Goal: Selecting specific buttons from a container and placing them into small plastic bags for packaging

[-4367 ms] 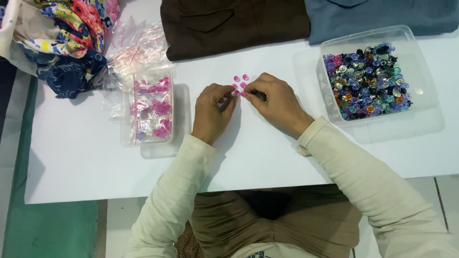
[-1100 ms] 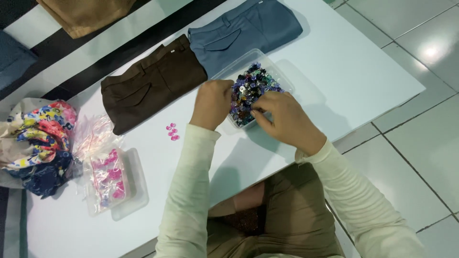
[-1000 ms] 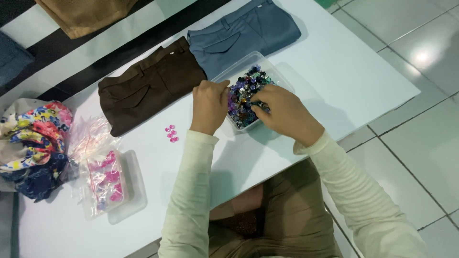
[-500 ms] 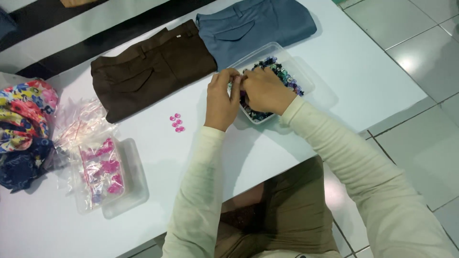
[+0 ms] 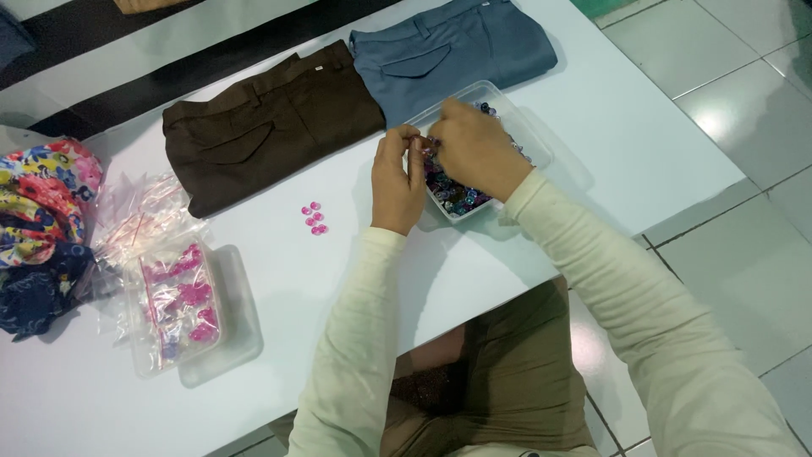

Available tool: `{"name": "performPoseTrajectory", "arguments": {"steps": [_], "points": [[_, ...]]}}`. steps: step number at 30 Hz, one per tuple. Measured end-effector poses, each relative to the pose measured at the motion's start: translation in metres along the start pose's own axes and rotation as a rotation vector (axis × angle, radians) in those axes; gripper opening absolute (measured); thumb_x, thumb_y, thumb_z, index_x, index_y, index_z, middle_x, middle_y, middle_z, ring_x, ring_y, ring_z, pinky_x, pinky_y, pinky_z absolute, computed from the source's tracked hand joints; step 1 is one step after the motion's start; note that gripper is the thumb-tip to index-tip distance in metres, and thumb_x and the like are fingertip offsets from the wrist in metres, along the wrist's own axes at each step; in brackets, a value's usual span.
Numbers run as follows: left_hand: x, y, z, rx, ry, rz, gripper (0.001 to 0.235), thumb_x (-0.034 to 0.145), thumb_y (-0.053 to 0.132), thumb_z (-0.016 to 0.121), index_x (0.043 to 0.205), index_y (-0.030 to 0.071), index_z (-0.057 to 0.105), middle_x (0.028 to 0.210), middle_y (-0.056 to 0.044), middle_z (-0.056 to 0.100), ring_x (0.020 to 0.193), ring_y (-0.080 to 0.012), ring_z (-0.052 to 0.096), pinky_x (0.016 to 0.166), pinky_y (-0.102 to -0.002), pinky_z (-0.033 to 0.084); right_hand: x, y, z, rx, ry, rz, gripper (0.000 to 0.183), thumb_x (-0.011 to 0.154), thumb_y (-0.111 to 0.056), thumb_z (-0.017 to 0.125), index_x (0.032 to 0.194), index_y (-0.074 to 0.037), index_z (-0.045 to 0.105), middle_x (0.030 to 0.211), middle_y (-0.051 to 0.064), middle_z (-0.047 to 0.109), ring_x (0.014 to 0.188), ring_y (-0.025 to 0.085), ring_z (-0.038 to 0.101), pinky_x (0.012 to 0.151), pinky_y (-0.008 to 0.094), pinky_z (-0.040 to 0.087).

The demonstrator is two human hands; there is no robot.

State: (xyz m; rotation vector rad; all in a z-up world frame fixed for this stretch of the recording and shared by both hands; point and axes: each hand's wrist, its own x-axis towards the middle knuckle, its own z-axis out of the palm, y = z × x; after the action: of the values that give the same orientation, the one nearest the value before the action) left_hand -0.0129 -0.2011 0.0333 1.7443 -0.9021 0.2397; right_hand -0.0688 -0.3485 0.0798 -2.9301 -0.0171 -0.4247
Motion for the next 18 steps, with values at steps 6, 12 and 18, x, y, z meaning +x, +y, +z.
{"name": "performPoseTrajectory", "arguments": {"steps": [6,12,18], "points": [[-0.003,0.0,-0.001,-0.003,-0.003,-0.022,0.014,0.111,0.016,0.044,0.119,0.011,0.054,0.102,-0.012,0.067,0.107,-0.0342,0.066,0.098,-0.049,0.053,0.006,-0.001,0.031,-0.003,-0.087,0.106,0.008,0.085,-0.003,0.066,0.086,0.004,0.068,0.08,0.02,0.062,0.077,0.039,0.069,0.06,0.044,0.058],[-0.003,-0.004,0.003,-0.023,0.006,-0.005,0.013,0.111,0.016,0.046,0.118,0.011,0.056,0.094,-0.009,0.068,0.107,-0.0327,0.065,0.098,-0.048,0.052,0.007,0.012,-0.007,0.161,-0.421,0.149,0.019,0.084,-0.007,0.065,0.092,0.003,0.079,0.09,0.026,0.075,0.089,0.049,0.073,0.073,0.055,0.058],[-0.002,-0.006,0.004,-0.074,0.052,-0.003,0.011,0.104,0.011,0.061,0.113,0.013,0.067,0.102,-0.006,0.072,0.106,-0.0266,0.067,0.099,-0.043,0.053,0.013,0.017,-0.023,-0.011,-0.278,0.237,0.018,0.086,-0.004,0.062,0.088,0.009,0.075,0.083,0.027,0.069,0.083,0.049,0.072,0.069,0.058,0.059]]}}
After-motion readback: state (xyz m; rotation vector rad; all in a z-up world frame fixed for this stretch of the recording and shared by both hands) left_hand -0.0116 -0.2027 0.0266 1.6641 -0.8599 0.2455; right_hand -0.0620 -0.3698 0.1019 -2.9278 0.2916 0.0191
